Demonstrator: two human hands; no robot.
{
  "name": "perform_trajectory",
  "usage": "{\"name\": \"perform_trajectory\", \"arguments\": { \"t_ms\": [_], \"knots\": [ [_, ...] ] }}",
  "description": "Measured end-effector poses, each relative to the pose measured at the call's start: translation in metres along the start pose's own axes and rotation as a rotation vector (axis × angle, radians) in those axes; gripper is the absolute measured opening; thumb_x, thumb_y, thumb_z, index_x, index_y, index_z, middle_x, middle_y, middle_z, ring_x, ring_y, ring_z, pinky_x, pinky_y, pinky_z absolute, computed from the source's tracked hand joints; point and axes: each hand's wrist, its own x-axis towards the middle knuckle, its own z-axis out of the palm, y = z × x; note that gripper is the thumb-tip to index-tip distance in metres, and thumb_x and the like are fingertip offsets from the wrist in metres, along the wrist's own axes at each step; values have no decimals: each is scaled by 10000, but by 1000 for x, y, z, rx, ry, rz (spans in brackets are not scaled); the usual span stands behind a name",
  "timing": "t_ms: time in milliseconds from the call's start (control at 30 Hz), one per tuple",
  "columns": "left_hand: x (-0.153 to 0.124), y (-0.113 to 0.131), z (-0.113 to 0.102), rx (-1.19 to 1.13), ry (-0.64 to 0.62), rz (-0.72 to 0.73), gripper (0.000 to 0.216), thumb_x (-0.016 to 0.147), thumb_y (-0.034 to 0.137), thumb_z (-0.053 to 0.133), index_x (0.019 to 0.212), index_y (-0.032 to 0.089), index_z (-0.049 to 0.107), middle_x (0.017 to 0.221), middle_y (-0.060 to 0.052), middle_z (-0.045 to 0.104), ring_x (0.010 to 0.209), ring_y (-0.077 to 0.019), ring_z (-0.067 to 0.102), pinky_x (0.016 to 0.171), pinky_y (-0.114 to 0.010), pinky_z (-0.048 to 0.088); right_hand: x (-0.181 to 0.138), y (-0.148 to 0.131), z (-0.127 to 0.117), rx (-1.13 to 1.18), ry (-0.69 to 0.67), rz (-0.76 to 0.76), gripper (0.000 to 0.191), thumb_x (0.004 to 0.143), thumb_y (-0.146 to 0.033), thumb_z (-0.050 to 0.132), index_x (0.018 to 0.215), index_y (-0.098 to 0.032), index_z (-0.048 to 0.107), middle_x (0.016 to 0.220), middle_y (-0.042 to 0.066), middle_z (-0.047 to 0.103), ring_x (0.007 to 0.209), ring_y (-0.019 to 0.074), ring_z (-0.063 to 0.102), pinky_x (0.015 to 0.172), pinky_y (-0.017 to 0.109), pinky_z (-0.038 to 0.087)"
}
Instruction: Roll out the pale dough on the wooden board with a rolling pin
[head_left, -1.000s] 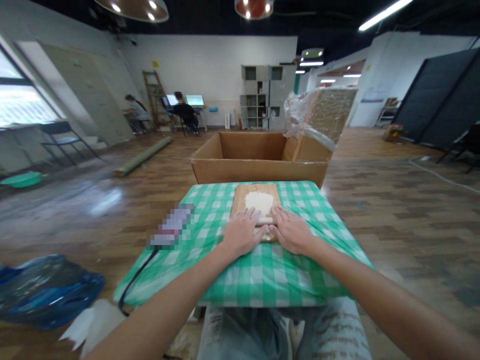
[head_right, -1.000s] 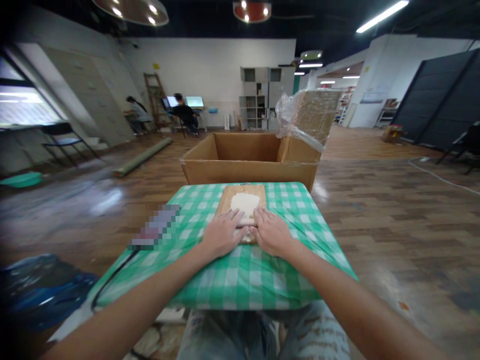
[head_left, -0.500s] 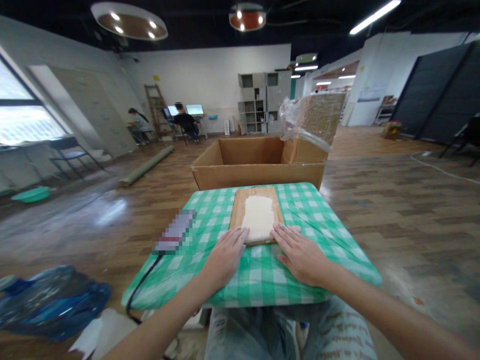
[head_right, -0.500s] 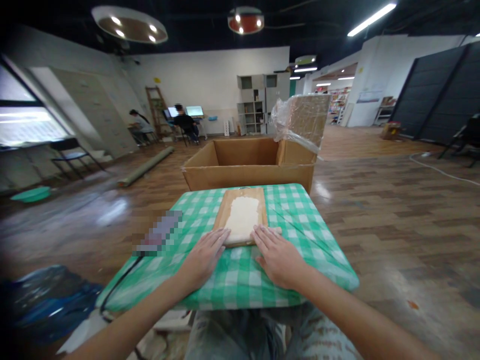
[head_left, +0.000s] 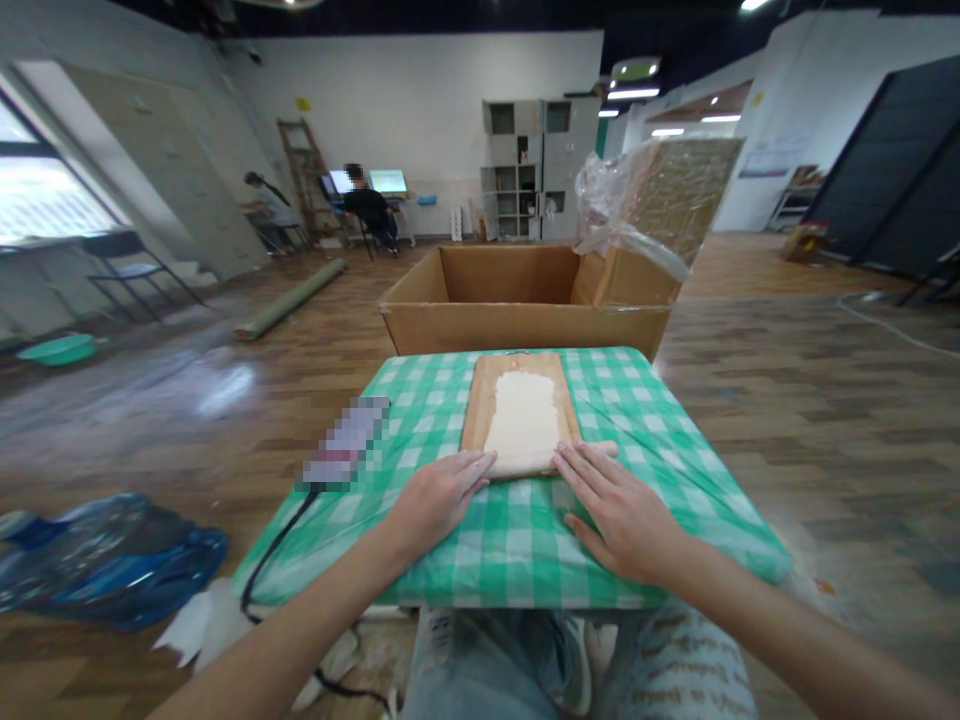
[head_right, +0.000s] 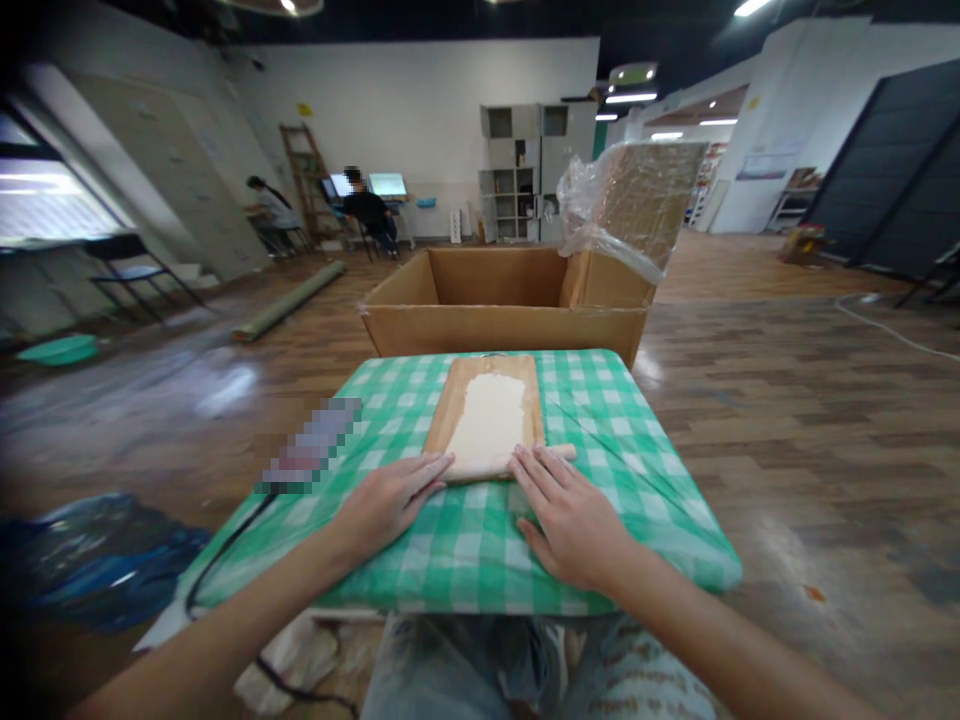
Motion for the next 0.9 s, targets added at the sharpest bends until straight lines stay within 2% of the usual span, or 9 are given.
{"name": "perform_trajectory", "arguments": {
  "t_ms": [567, 900],
  "knots": [
    [-5, 1, 5, -24, 20, -38, 340, 1060, 268, 504, 1335, 219, 697, 1332, -73, 744, 1193, -220, 735, 1090, -384, 572, -3, -1, 3, 20, 11, 21, 700, 1029, -295, 497, 1682, -163, 279, 1695, 80, 361, 1550, 351, 341, 1263, 558, 357],
    [-6, 2, 4, 13, 38, -20, 340, 1054, 226, 497, 1335, 215, 688, 1319, -90, 747, 1186, -232, 735, 1067, -403, 586, -4, -1, 4, 6, 29, 6, 702, 1026, -299, 507, 1679, -166, 286, 1680, 99, 394, 1538, 357, 361, 1246, 569, 376]
  ]
}}
